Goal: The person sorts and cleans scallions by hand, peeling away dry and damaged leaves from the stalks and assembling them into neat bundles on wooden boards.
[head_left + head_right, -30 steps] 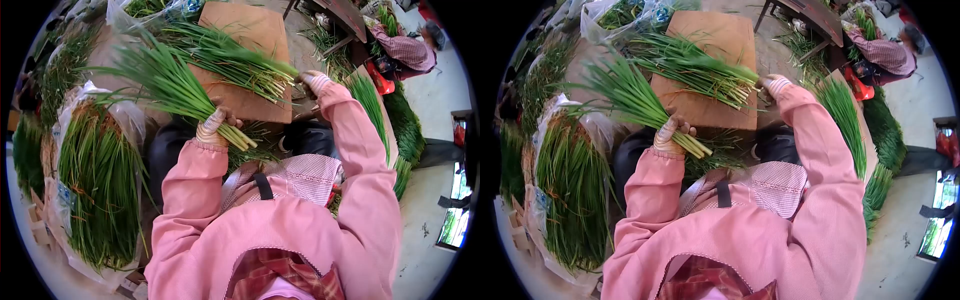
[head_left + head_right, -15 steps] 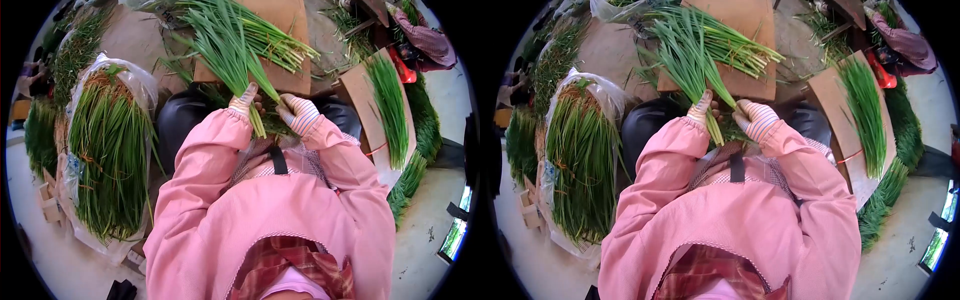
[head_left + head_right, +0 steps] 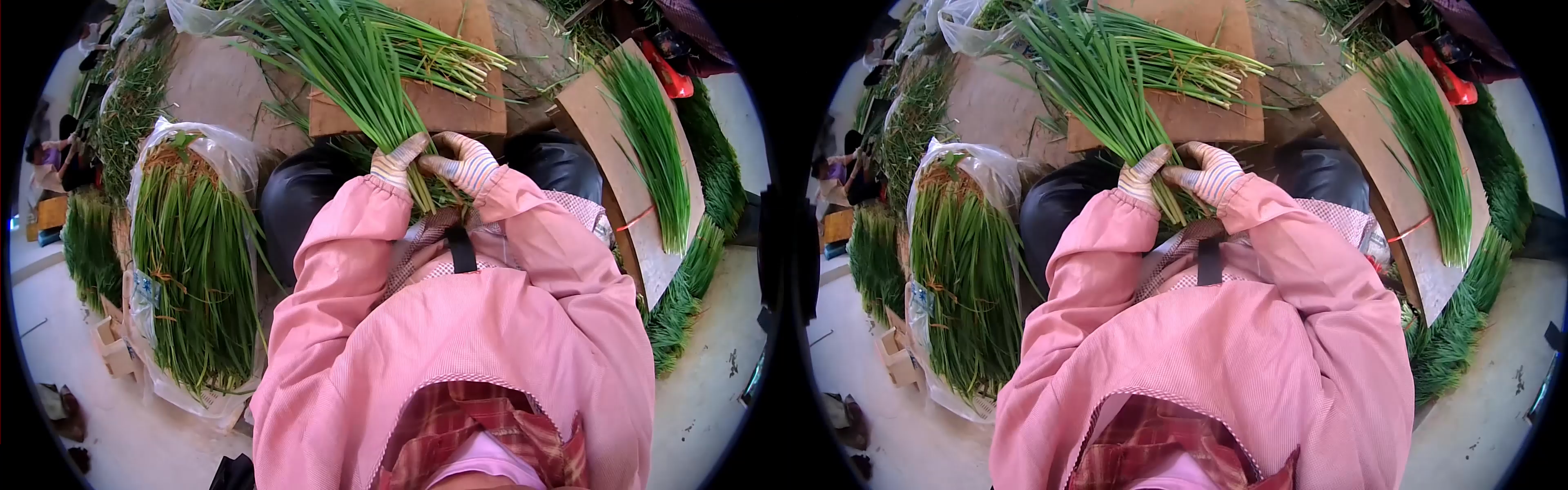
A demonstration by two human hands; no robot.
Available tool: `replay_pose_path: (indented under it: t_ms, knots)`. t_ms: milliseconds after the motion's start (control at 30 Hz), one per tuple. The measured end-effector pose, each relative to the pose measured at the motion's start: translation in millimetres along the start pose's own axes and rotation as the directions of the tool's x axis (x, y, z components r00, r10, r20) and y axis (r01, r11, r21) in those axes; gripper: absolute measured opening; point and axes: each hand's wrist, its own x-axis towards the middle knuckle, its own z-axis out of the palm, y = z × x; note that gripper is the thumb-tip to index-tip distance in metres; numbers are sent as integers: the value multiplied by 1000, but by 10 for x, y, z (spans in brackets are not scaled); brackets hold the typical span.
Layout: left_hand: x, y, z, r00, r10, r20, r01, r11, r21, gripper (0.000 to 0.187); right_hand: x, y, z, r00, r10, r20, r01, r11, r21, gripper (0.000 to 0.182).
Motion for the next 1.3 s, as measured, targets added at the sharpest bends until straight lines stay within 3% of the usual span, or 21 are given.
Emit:
replay_pose_path:
  t_ms: [100,133,200,233,300,367,400,567,633,733,833,900,967,1033,1067,1100,1167,1200,1300]
  knots:
    - [-25,70,-11,992,-53,-117,60,996,61,26,67,19,74,999,14,-45,-10,997,78,26]
    - [-23,108,-10,991,-44,-126,58,992,114,24,66,9,110,994,2,-105,18,981,194,21]
    - [-6,103,-12,983,-35,-183,40,999,28,23,122,48,160,974,-39,-221,132,898,421,15]
    - [8,103,-17,971,-28,-238,16,998,-53,22,128,38,159,975,-37,-217,127,901,416,15]
    - [28,213,12,966,-38,-257,35,999,-19,22,128,-18,173,969,-32,-243,159,838,523,15]
    - [21,293,90,937,-20,-349,-19,994,-108,22,204,68,99,970,-73,-232,173,878,445,16]
    - [81,289,-14,915,-43,-402,35,999,-27,21,205,41,86,981,-43,-190,126,885,449,17]
    - [135,334,-86,922,44,-384,-31,999,40,21,110,-7,17,995,-54,-79,78,931,358,23]
    - [157,326,-82,931,154,-331,-119,985,125,21,12,-46,4,998,-41,-57,59,933,355,26]
    - [193,322,-90,900,107,-422,-58,990,128,21,-113,-48,-48,997,-45,-56,61,943,326,26]
    - [248,265,-191,909,136,-394,-54,976,211,21,-236,-57,-84,998,-32,-54,47,950,309,26]
    - [182,338,-97,907,112,-407,-35,981,191,19,-319,-62,-127,998,-42,-53,54,964,260,26]
    - [154,421,-73,871,59,-488,86,959,269,23,-435,-109,-180,999,21,-38,-13,981,195,27]
    - [422,361,-400,807,65,-587,-12,995,94,25,-619,-121,-276,987,154,-42,-154,988,13,23]
    - [274,593,-171,741,-45,-670,-16,996,-84,26,-709,-28,-390,973,231,-17,-231,965,-122,24]
    - [283,639,-123,732,13,-681,-60,997,-46,24,-780,36,-511,952,307,-3,-297,919,-259,25]
    - [321,568,-281,800,136,-584,1,974,228,26,-899,4,-692,923,381,-53,-368,833,-414,32]
    - [386,483,-402,801,131,-584,6,974,227,26,-885,-202,-672,940,332,-79,-291,657,-696,38]
    - [475,325,-443,906,33,-422,-13,999,52,28,-691,-554,-408,990,-107,-95,-37,455,-890,48]
